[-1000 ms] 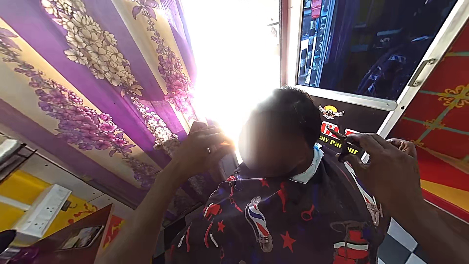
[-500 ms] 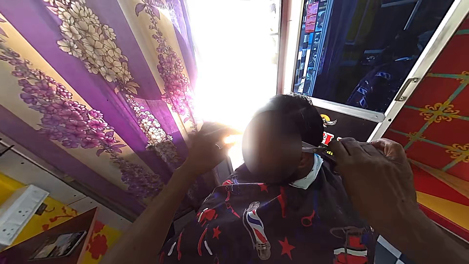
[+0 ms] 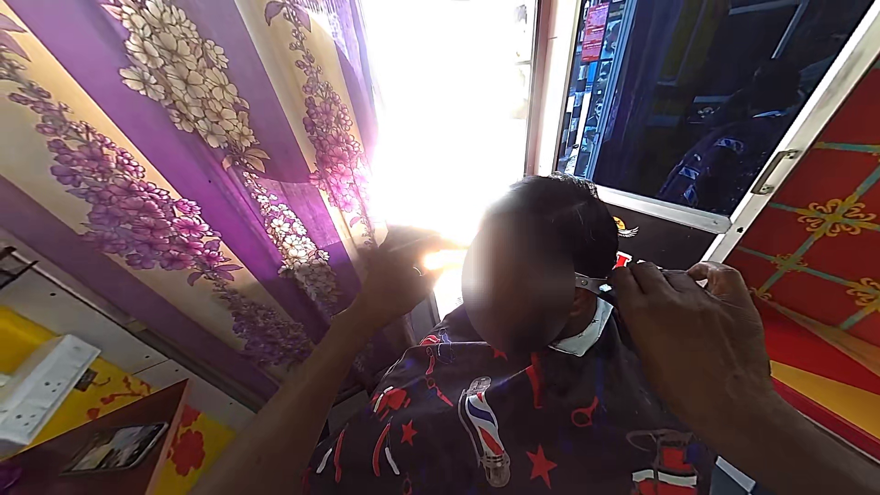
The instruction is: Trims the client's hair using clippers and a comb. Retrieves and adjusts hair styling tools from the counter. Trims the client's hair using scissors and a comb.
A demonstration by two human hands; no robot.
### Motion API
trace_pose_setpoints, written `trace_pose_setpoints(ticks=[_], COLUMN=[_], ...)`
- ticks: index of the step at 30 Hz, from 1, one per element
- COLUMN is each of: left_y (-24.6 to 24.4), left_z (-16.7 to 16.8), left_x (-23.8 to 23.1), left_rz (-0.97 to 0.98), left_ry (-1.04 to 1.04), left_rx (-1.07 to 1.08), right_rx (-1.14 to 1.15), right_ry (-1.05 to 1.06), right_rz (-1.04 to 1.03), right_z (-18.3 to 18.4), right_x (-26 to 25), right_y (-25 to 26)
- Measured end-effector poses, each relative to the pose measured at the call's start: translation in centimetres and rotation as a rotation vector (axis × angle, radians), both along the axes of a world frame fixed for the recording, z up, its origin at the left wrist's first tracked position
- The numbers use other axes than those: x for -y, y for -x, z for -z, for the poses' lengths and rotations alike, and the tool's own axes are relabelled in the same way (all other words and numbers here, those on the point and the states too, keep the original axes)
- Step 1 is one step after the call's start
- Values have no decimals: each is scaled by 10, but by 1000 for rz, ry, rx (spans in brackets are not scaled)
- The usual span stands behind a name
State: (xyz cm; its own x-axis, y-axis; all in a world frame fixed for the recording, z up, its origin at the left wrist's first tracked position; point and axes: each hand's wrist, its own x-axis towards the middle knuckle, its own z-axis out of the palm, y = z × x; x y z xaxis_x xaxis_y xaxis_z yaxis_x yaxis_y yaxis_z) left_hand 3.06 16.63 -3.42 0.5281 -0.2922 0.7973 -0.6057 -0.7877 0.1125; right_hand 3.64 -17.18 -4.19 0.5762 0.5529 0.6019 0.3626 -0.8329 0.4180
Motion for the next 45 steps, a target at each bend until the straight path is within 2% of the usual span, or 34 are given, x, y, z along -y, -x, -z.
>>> trace_pose_setpoints(ticks=[7, 10, 14, 22, 29, 36, 45], left_y=[3, 5, 7, 6, 8, 22, 31], left_z=[-4, -9, -13, -16, -11, -2, 7], left_x=[-1, -2, 6, 15, 14, 16, 35], left_rz=[60, 71, 41, -6, -15, -124, -165], left_ry=[-52, -135, -105, -98, -99, 72, -285], left_rx=[-16, -100, -54, 108, 124, 170, 103], right_rx=[-28, -55, -42, -40, -17, -41, -87], right_ry=[-65, -151, -189, -124, -68, -372, -473], right_rz=[-91, -64, -30, -26, -68, -171, -151], right_z=[1, -6, -11, -1, 4, 1, 25], right_x=[9, 18, 26, 17, 9, 37, 70], right_y=[-2, -2, -9, -14, -17, -21, -32])
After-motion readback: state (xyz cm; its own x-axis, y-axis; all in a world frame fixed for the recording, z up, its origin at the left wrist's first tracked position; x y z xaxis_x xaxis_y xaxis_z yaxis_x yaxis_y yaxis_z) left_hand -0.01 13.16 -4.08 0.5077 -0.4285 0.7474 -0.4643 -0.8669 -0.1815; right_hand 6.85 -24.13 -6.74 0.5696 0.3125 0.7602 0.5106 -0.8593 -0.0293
